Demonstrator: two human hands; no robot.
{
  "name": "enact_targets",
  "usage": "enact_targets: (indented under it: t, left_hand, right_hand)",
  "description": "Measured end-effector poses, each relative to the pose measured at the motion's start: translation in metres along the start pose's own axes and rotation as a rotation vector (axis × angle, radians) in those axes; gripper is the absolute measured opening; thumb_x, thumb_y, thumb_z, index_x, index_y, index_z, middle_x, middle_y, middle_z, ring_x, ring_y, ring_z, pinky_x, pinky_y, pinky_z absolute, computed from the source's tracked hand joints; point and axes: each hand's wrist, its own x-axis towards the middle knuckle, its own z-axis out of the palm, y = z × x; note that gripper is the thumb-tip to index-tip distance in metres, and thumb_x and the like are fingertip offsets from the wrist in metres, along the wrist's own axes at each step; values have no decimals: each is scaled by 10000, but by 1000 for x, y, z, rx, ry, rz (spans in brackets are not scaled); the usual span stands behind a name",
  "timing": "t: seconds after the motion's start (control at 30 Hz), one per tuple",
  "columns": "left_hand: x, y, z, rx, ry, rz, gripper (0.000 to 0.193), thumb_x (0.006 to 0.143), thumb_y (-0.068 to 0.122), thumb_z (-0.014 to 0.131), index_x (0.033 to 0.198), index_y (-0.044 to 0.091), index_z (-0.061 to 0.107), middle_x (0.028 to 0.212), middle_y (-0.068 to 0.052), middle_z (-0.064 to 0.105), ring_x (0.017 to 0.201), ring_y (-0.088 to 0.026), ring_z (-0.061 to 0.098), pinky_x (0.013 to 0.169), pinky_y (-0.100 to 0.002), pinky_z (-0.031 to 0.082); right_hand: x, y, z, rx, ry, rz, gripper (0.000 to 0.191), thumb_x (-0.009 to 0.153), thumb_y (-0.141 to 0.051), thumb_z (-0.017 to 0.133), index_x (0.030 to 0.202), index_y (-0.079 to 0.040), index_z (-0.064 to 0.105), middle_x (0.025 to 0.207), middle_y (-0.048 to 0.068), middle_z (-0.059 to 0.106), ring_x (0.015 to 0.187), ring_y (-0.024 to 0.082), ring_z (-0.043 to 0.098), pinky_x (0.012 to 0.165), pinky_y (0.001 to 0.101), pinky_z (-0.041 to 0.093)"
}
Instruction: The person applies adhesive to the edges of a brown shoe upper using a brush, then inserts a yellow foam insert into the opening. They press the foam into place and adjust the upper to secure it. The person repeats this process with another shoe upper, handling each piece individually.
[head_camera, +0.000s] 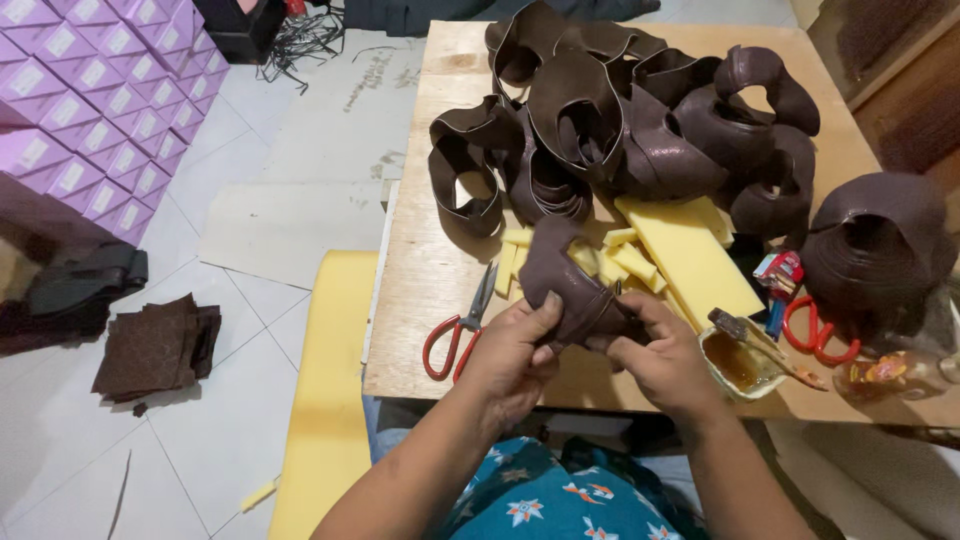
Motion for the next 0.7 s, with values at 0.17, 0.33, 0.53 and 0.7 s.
enact_targets:
  t: [0.17, 0.33, 0.53, 0.7]
  left_hand:
    - [-5, 1, -2, -60, -14, -64, 136, 979, 256, 595, 1058, 150, 623, 909, 19, 697, 460, -2, 372, 379, -131, 263]
    - [-5, 0, 6, -222, 33, 91, 219, 1010, 254, 577, 1201, 148, 580, 998, -11, 685, 744, -108, 667, 646, -247, 529]
    - [-4, -22, -7, -365, -110, 21, 457, 971, 423, 620, 1235, 50, 620, 990, -124, 733, 837, -202, 747, 766, -318, 604]
    - [-2, -33, -32, -506, -243, -22, 363, 1096, 341, 627, 1275, 25, 615, 1055, -115, 738, 806, -151, 715, 651, -227, 572]
  right_hand:
    - [2, -7, -9, 4, -110, -370, 364, 868, 40, 706, 1202, -26, 575, 1099, 27, 568, 985, 115, 585, 843, 261, 506]
    - [5, -3, 14, 335, 295, -79, 424, 904, -163, 706, 1258, -91, 485, 929, 44, 618, 844, 151, 618, 814, 344, 552]
    - [-5, 43, 29, 1062, -208, 118, 528, 957, -340, 716, 1376, -49, 577, 1082, 80, 689, 951, 219, 664, 891, 393, 531]
    - [-4, 65, 20, 1084, -227, 85, 560, 936, -385, 693, 1377, -65, 562, 1292, 95, 675, 1178, 254, 643, 1036, 417, 510]
